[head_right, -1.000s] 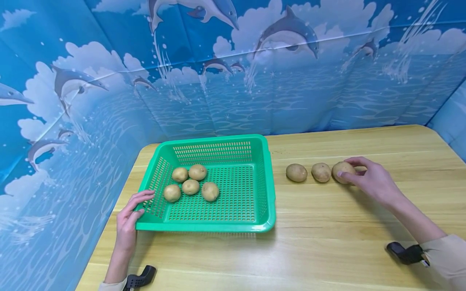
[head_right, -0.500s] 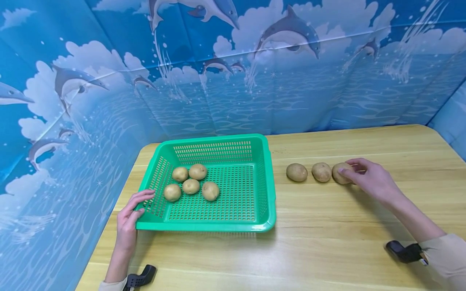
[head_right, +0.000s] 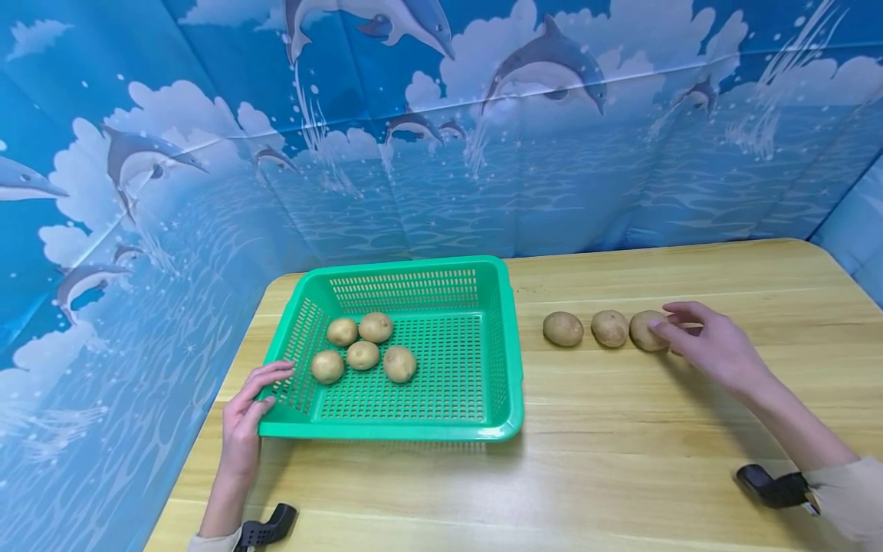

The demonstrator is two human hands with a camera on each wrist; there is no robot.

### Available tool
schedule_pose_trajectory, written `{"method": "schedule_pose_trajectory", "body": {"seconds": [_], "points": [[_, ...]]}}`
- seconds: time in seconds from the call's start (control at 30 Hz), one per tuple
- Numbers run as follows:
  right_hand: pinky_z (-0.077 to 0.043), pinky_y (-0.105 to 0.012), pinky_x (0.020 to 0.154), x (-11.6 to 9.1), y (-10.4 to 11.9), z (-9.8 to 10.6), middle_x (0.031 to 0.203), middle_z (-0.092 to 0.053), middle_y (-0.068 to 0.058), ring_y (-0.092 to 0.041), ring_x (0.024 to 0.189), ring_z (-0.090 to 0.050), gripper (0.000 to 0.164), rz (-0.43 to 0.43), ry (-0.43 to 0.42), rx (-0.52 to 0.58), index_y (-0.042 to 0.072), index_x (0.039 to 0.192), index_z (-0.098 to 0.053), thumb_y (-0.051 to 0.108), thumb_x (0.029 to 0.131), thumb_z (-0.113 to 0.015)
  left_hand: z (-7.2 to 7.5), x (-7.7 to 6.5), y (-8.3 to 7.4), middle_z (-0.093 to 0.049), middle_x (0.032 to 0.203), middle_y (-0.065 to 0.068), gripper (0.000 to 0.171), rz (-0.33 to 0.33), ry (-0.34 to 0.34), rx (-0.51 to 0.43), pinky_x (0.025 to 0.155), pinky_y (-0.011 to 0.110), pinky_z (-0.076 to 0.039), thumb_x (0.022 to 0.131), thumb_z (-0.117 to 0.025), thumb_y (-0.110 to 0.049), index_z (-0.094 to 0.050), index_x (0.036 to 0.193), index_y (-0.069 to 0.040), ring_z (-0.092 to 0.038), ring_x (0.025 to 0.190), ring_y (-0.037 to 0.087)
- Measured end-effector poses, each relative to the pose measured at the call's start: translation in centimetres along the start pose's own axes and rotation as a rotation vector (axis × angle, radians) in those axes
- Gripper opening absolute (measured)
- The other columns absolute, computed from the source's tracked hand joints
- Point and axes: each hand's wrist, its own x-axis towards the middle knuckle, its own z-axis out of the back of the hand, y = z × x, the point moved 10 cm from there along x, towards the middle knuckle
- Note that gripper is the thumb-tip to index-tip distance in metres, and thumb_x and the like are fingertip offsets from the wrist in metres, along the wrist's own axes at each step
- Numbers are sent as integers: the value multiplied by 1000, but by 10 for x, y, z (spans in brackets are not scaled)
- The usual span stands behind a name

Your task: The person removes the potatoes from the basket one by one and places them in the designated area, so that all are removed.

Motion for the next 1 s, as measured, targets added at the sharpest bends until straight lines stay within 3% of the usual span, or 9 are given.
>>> {"method": "schedule_pose_trajectory", "body": {"seconds": [0.03,0.1,0.23,0.33,0.47,0.53,0.77,1.0], "points": [[-50,-20,63,-1,2,3,133,-46,-32,14,85,-50,60,9,-41,-18,-7,143,-39,34,101,-52,0,0,0,-56,127,25,45,1,0,-1,109,31,-31,83,-32,19,-64,114,12,-45,130,30],[-45,-14,62,-4,7,10,132,-49,-29,3,92,-53,56,23,-125,-46,-4,140,-44,34,101,-53,0,0,0,-57,127,25,45,4,-1,0,110,31,-31,83,-32,19,-64,114,12,-45,130,30],[-38,-3,64,-11,18,20,123,-58,-20,3,92,-51,47,65,-257,-68,-1,134,-53,30,99,-57,1,0,1,-57,127,23,45,8,-4,2,110,32,-31,83,-33,19,-64,114,11,-45,130,30],[-38,0,68,-14,28,21,112,-61,2,17,86,-47,41,106,-304,-46,2,130,-57,26,98,-61,1,0,1,-57,127,23,45,8,-4,1,110,32,-31,83,-33,19,-65,114,10,-45,130,30],[-40,-2,72,-18,43,16,104,-55,24,17,87,-50,37,170,-311,-17,5,128,-60,23,96,-64,1,0,2,-57,127,23,46,9,-3,3,110,32,-31,83,-33,19,-65,114,9,-45,130,30],[-40,-2,73,-18,49,11,104,-58,22,17,88,-51,36,187,-297,-9,7,128,-61,22,96,-65,1,0,2,-57,127,23,46,11,-3,6,110,32,-31,82,-33,19,-65,114,9,-45,130,29],[-41,-2,75,-17,70,-11,114,-64,-7,14,92,-54,36,210,-215,21,10,130,-60,22,96,-64,1,0,2,-58,127,21,47,16,-4,5,111,33,-30,82,-34,18,-66,114,7,-44,131,30],[-43,-5,78,-18,97,-31,115,-65,-9,9,94,-57,37,256,-123,-4,12,131,-59,23,95,-66,0,1,1,-57,126,23,47,3,-1,1,111,33,-30,82,-33,19,-66,114,8,-44,130,31]]}}
